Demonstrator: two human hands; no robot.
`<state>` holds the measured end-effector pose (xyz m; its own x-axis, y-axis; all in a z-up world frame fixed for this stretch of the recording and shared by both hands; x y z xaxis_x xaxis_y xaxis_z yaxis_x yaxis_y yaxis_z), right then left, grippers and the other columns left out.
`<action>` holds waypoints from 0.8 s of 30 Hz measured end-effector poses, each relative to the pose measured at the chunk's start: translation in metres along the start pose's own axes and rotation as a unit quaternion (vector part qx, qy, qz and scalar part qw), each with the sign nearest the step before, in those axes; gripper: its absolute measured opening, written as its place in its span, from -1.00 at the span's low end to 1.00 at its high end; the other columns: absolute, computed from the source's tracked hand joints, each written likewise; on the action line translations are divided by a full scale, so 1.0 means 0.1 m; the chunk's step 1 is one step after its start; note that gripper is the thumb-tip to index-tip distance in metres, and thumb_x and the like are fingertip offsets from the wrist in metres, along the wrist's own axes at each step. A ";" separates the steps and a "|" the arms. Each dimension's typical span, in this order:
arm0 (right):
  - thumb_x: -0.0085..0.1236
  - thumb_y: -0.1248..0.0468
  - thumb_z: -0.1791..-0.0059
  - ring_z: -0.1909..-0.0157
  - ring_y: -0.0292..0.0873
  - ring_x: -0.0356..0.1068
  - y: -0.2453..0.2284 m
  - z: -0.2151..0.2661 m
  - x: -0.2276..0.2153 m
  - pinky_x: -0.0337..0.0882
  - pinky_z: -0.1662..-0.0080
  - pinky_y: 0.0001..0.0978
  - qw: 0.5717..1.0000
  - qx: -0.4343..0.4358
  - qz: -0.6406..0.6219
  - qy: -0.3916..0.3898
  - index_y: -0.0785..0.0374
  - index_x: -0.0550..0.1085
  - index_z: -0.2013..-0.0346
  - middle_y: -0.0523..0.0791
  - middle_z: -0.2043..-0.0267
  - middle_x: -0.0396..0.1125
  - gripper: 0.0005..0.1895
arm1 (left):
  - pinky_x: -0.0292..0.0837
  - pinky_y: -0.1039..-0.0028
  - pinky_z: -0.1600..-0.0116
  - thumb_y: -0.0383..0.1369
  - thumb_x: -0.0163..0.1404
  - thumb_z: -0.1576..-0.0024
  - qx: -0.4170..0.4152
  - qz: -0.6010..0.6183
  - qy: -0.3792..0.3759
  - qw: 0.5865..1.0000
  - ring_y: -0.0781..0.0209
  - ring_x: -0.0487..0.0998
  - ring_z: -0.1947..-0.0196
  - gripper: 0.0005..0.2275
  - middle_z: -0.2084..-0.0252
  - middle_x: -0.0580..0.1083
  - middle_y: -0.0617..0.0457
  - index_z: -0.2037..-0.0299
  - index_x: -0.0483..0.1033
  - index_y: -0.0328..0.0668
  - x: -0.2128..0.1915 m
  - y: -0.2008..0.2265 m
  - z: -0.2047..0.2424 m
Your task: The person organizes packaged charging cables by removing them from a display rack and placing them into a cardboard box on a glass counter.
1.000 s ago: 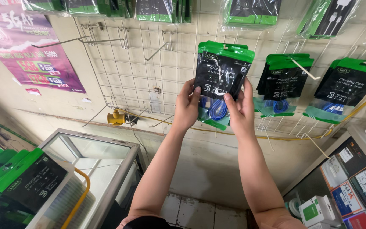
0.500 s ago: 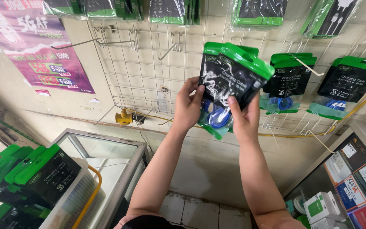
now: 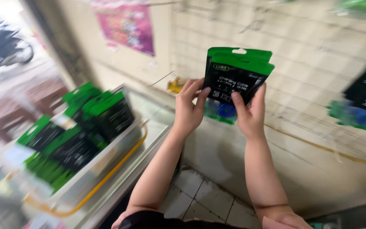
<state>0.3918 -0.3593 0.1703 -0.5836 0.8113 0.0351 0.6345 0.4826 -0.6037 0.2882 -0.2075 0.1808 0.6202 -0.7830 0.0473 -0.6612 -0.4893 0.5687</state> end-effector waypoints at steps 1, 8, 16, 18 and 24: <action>0.08 0.38 -0.22 -0.35 -0.24 0.24 0.04 -0.01 0.19 0.26 -0.41 -0.36 1.000 0.010 -0.017 -0.017 0.36 0.07 -0.45 -0.08 -0.33 0.24 -0.43 | 0.58 0.47 0.02 -0.55 -0.01 -0.28 -0.008 -0.019 0.016 1.000 0.19 0.62 0.09 -0.78 0.07 0.52 -0.09 -0.12 0.49 -0.35 -0.21 0.05 0.03; 0.32 0.44 -0.11 -0.09 -0.29 0.37 0.28 0.03 1.68 0.39 -0.14 -0.45 0.984 -0.024 -0.136 -0.112 0.41 0.33 -0.25 -0.13 -0.12 0.39 -0.54 | 0.57 0.38 0.11 -0.60 0.08 -0.22 0.031 -0.294 0.130 0.946 0.08 0.67 0.21 -0.80 0.15 0.55 -0.06 -0.02 0.51 -0.25 -1.69 0.67 0.40; 0.32 0.47 -0.11 -0.13 -0.26 0.45 0.64 0.36 3.42 0.47 -0.17 -0.37 0.928 0.038 -0.264 -0.261 0.34 0.32 -0.16 -0.09 -0.07 0.43 -0.59 | 0.50 0.21 0.25 -0.66 0.03 -0.16 -0.069 -0.496 0.219 0.837 -0.03 0.66 0.28 -0.58 0.12 0.55 -0.13 -0.21 0.31 -0.18 -2.89 0.84 0.92; 0.33 0.48 -0.04 -0.11 -0.25 0.45 0.78 0.49 3.77 0.56 -0.09 -0.32 0.924 0.068 -0.220 -0.305 0.32 0.31 -0.10 -0.09 -0.05 0.41 -0.58 | 0.42 0.05 0.26 -0.69 0.05 -0.11 -0.117 -0.534 0.237 0.803 -0.31 0.60 0.14 -0.60 0.07 0.52 -0.24 -0.12 0.25 -0.27 -3.12 0.73 1.05; 0.54 0.31 0.21 0.16 -0.04 0.57 1.10 0.67 4.26 0.55 0.14 -0.27 0.926 0.083 0.053 -0.364 0.36 0.28 0.02 0.01 0.23 0.47 -0.35 | 0.48 -0.03 0.20 -0.70 0.05 0.05 -0.334 -0.566 0.205 0.726 -0.45 0.56 0.19 -0.51 0.11 0.49 -0.41 -0.10 0.17 -0.46 -3.58 0.24 1.38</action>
<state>0.1790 0.0175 0.0652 -0.7482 0.3846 -0.5406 0.6560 0.3066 -0.6897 -0.0081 0.0075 0.0639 0.7701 0.2223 -0.5980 0.6366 -0.3282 0.6978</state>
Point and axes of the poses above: each hand's wrist, its own z-axis away from the middle knuckle, its own x-axis out of the palm, y = z × x, the point moved 6 cm from there along -z, towards the middle knuckle
